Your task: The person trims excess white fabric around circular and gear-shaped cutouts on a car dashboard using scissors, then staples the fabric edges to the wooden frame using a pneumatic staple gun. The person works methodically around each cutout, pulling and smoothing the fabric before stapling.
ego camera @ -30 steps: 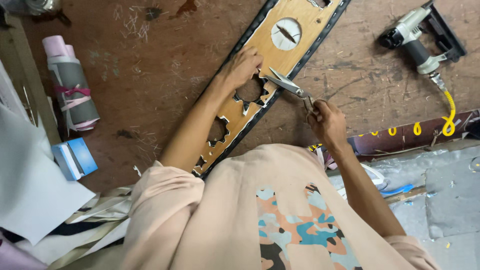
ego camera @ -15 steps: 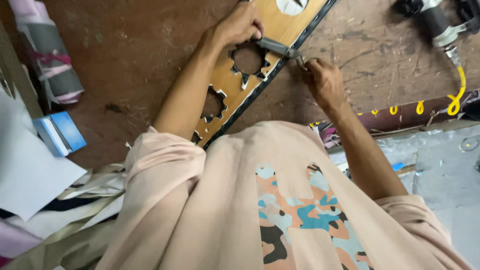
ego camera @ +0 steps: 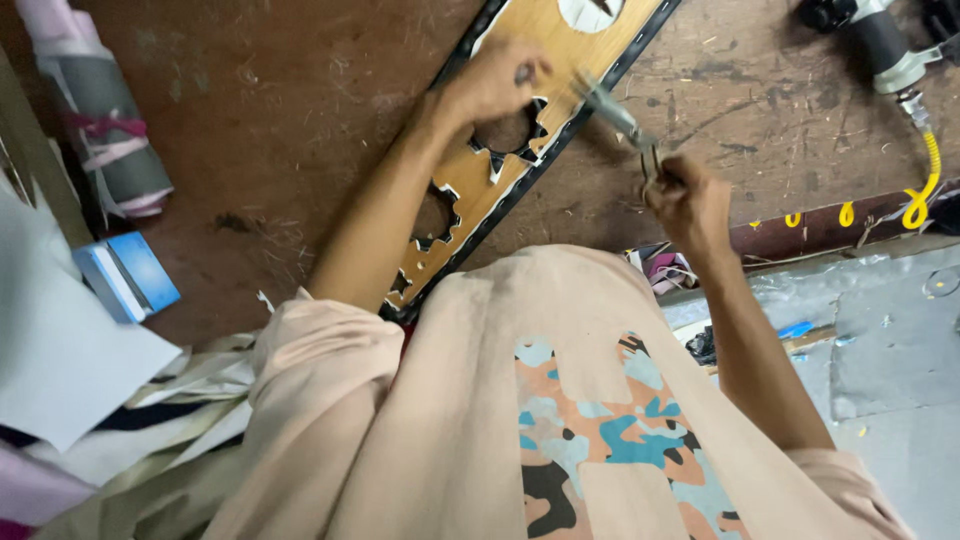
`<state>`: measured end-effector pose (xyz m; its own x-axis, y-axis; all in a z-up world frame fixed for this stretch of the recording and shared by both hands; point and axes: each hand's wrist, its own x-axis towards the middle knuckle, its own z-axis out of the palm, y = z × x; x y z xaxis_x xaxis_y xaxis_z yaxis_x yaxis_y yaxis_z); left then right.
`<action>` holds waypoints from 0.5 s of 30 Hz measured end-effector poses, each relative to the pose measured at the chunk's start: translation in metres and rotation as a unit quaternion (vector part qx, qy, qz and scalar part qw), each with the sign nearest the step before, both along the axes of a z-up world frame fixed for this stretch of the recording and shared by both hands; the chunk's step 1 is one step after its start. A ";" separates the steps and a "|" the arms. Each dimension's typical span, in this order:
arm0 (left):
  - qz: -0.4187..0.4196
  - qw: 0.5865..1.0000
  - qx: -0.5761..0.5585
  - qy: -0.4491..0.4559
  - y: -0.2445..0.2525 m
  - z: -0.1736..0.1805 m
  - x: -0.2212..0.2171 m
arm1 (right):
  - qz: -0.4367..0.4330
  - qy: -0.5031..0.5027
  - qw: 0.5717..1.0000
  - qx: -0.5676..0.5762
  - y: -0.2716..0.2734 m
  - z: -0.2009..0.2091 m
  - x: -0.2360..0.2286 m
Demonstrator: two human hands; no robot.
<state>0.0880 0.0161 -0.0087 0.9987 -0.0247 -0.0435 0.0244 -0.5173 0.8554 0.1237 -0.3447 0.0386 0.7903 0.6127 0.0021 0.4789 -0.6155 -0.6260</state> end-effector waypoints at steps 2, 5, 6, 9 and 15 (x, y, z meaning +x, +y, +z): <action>-0.047 0.997 0.052 -0.039 -0.008 0.000 -0.005 | -0.004 -0.018 1.000 -0.007 -0.006 0.003 -0.015; -0.093 0.976 0.183 -0.068 -0.010 -0.004 -0.005 | -0.005 0.019 1.000 -0.008 -0.008 0.011 -0.035; -0.106 0.972 0.195 -0.074 -0.011 -0.006 -0.003 | -0.001 0.009 1.000 -0.015 -0.006 0.015 -0.040; -0.148 0.962 0.212 -0.092 -0.010 -0.011 0.006 | 0.012 -0.018 0.999 -0.030 0.003 0.025 -0.051; -0.198 0.963 0.172 -0.064 0.002 -0.012 0.024 | 0.014 -0.036 0.998 -0.057 0.027 0.026 -0.073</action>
